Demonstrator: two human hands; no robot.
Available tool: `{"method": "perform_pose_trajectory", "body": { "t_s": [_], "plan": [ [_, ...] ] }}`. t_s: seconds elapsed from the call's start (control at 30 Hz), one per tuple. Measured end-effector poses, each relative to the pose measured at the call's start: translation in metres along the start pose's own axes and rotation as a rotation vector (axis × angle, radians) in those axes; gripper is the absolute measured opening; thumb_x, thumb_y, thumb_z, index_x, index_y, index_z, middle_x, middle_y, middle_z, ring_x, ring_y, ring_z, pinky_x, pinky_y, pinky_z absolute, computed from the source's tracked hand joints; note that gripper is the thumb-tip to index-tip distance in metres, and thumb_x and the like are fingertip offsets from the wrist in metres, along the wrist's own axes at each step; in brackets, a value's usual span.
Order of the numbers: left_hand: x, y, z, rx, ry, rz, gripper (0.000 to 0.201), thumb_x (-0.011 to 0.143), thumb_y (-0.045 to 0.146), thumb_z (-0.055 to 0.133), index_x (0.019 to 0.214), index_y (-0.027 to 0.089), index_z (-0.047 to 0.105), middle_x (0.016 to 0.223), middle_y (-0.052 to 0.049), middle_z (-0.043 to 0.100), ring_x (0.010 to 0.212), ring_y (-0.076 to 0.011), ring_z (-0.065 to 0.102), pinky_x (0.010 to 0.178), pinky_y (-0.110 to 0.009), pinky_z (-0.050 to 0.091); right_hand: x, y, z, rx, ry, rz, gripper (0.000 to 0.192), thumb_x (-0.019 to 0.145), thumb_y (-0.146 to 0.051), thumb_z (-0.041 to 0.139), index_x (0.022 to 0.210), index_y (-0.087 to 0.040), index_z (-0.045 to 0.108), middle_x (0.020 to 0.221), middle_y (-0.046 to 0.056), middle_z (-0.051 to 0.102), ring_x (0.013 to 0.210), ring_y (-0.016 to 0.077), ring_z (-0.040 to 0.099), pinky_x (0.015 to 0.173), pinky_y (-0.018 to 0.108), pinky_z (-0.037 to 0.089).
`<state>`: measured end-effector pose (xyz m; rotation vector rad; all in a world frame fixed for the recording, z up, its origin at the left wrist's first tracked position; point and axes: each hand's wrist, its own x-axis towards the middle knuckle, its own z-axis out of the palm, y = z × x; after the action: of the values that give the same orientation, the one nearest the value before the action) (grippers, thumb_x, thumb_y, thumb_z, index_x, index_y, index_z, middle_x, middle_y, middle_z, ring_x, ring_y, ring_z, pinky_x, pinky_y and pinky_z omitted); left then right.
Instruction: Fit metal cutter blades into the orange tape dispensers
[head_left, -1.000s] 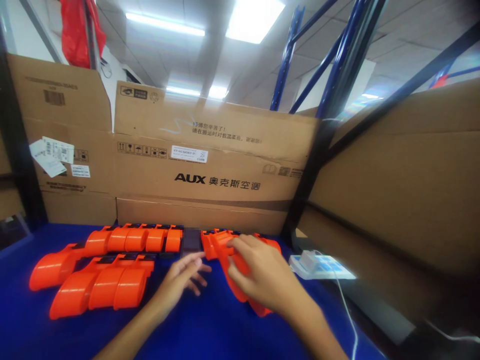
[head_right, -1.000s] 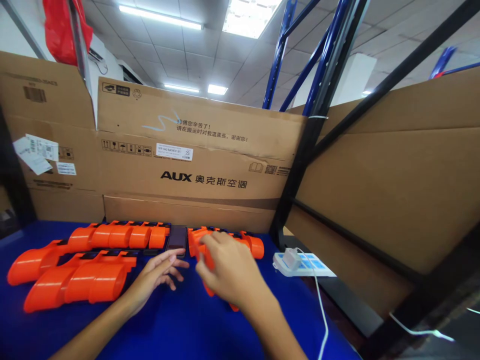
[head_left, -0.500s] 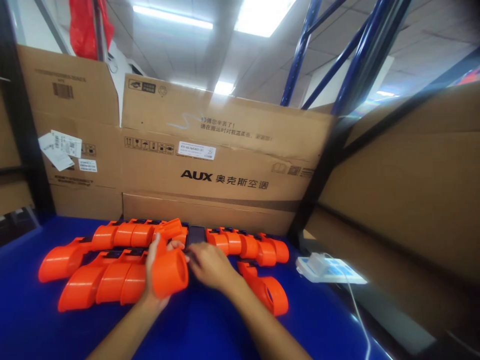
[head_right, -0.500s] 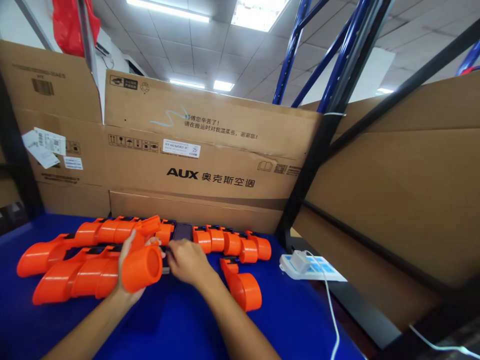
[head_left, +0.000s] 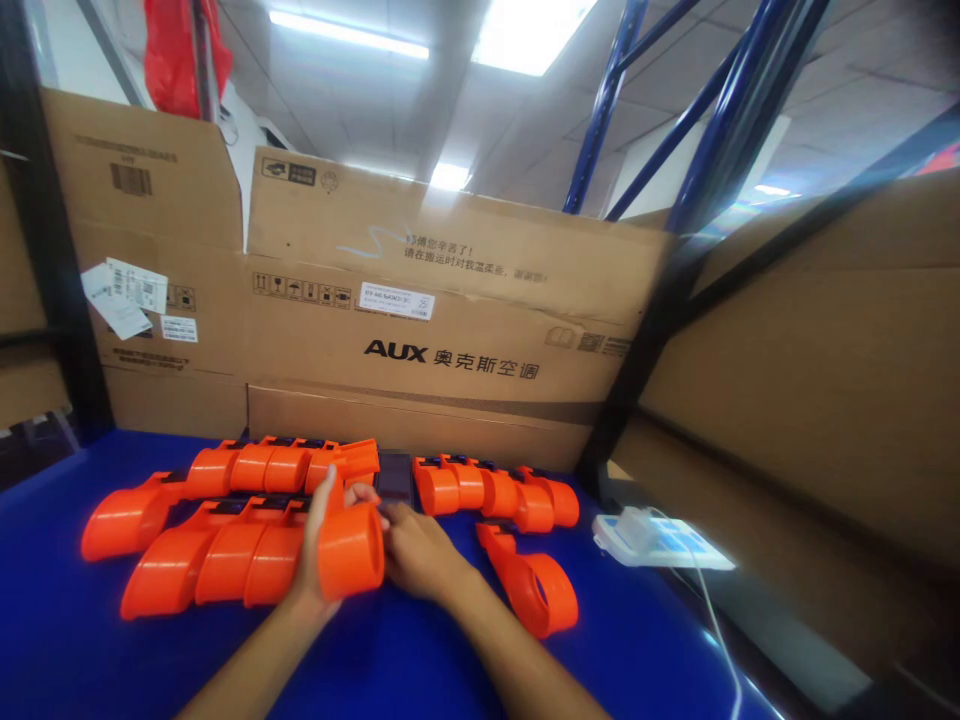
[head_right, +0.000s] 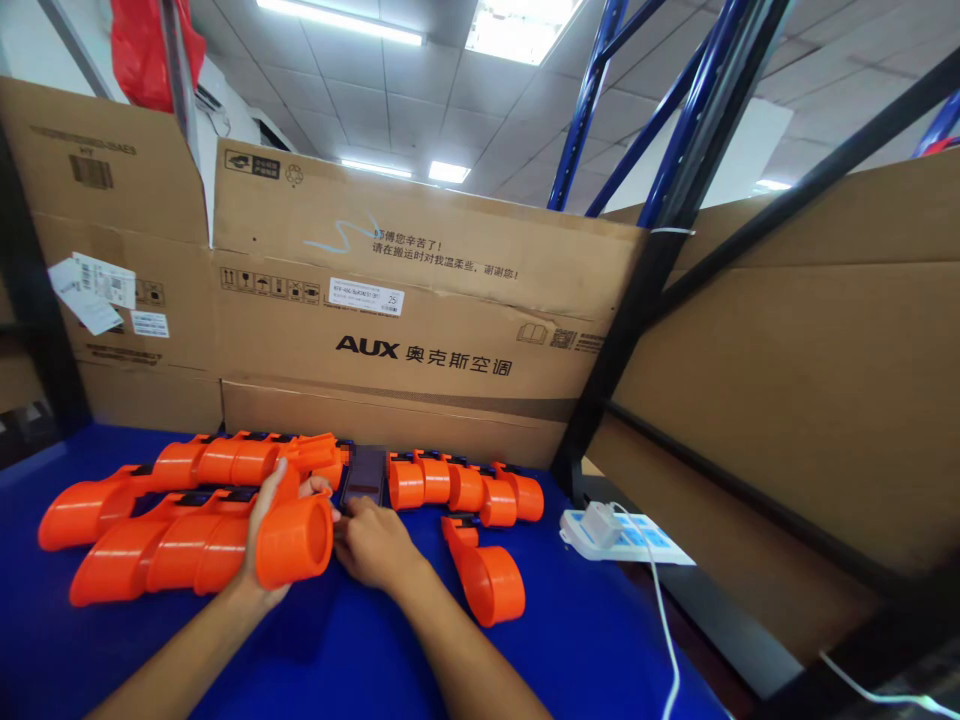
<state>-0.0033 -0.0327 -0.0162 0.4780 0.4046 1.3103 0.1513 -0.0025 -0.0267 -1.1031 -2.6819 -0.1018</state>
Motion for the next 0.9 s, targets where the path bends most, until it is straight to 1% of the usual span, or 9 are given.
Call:
{"method": "perform_pose_trajectory", "body": {
  "t_s": [0.13, 0.23, 0.33, 0.4, 0.5, 0.6, 0.77, 0.83, 0.9],
  "plan": [
    [-0.001, -0.001, 0.001, 0.044, -0.01, 0.007, 0.045, 0.083, 0.062, 0.057, 0.085, 0.017, 0.059, 0.064, -0.007, 0.071, 0.046, -0.0171, 0.064, 0.043, -0.024, 0.049, -0.012, 0.006, -0.009, -0.022, 0.003, -0.012, 0.022, 0.096, -0.022, 0.047, 0.1, -0.019, 0.068, 0.096, 0.008, 0.068, 0.083, 0.0192, 0.062, 0.067, 0.026, 0.041],
    [0.001, -0.002, -0.001, 0.099, 0.0, 0.011, 0.046, 0.083, 0.063, 0.057, 0.085, 0.017, 0.06, 0.064, -0.007, 0.071, 0.043, -0.0158, 0.061, 0.041, -0.023, 0.046, -0.019, 0.01, -0.016, 0.01, -0.013, 0.007, 0.019, 0.093, -0.019, 0.049, 0.097, -0.02, 0.068, 0.094, 0.006, 0.069, 0.083, 0.0187, 0.062, 0.068, 0.025, 0.04],
    [0.004, -0.002, -0.003, 0.17, 0.014, 0.016, 0.047, 0.082, 0.063, 0.058, 0.082, 0.016, 0.06, 0.062, -0.008, 0.071, 0.043, -0.0149, 0.06, 0.042, -0.022, 0.045, -0.022, 0.015, -0.021, 0.089, 0.04, 0.061, 0.015, 0.089, -0.017, 0.053, 0.094, -0.019, 0.066, 0.092, 0.006, 0.069, 0.086, 0.0195, 0.062, 0.07, 0.026, 0.04],
    [0.006, -0.003, -0.002, 0.226, 0.035, 0.015, 0.048, 0.081, 0.063, 0.059, 0.08, 0.015, 0.06, 0.059, -0.008, 0.069, 0.043, -0.0146, 0.06, 0.042, -0.021, 0.044, -0.021, 0.02, -0.023, 0.2, 0.127, 0.134, 0.011, 0.088, -0.018, 0.053, 0.093, -0.018, 0.063, 0.087, 0.006, 0.068, 0.08, 0.0184, 0.061, 0.068, 0.025, 0.039],
    [0.006, -0.004, 0.002, 0.298, 0.083, 0.009, 0.049, 0.076, 0.065, 0.063, 0.082, 0.017, 0.059, 0.058, -0.004, 0.068, 0.04, -0.0155, 0.059, 0.04, -0.022, 0.041, -0.018, 0.029, -0.023, 0.453, 0.344, 0.266, 0.012, 0.092, -0.024, 0.049, 0.09, -0.019, 0.059, 0.076, 0.002, 0.063, 0.067, 0.0153, 0.057, 0.061, 0.023, 0.038],
    [0.005, -0.008, 0.008, 0.355, 0.104, 0.031, 0.047, 0.072, 0.061, 0.07, 0.087, 0.019, 0.056, 0.058, -0.001, 0.067, 0.038, -0.0171, 0.059, 0.039, -0.025, 0.042, -0.015, 0.038, -0.022, 0.721, 0.547, 0.303, 0.02, 0.095, -0.035, 0.047, 0.088, -0.019, 0.057, 0.069, -0.001, 0.056, 0.061, 0.0132, 0.051, 0.056, 0.022, 0.037],
    [0.006, -0.018, 0.011, 0.457, 0.081, 0.071, 0.048, 0.071, 0.061, 0.07, 0.089, 0.021, 0.05, 0.064, 0.0, 0.068, 0.044, -0.0199, 0.065, 0.039, -0.024, 0.042, -0.015, 0.047, -0.018, 1.031, 0.724, 0.352, 0.026, 0.092, -0.045, 0.053, 0.103, -0.021, 0.053, 0.059, -0.009, 0.043, 0.047, 0.0089, 0.034, 0.046, 0.019, 0.028],
    [0.007, -0.022, 0.009, 0.482, 0.07, 0.098, 0.048, 0.073, 0.061, 0.069, 0.092, 0.022, 0.049, 0.067, 0.001, 0.068, 0.047, -0.0199, 0.066, 0.039, -0.024, 0.043, -0.016, 0.047, -0.017, 1.092, 0.78, 0.384, 0.027, 0.089, -0.046, 0.056, 0.102, -0.023, 0.05, 0.056, -0.011, 0.039, 0.044, 0.0081, 0.029, 0.043, 0.019, 0.025],
    [0.01, -0.025, 0.005, 0.498, 0.055, 0.124, 0.047, 0.074, 0.059, 0.069, 0.097, 0.023, 0.048, 0.07, 0.0, 0.07, 0.049, -0.0195, 0.067, 0.041, -0.024, 0.045, -0.016, 0.046, -0.017, 1.127, 0.785, 0.39, 0.028, 0.087, -0.047, 0.059, 0.096, -0.023, 0.05, 0.056, -0.01, 0.04, 0.044, 0.0079, 0.03, 0.043, 0.019, 0.026]
  ]
}}
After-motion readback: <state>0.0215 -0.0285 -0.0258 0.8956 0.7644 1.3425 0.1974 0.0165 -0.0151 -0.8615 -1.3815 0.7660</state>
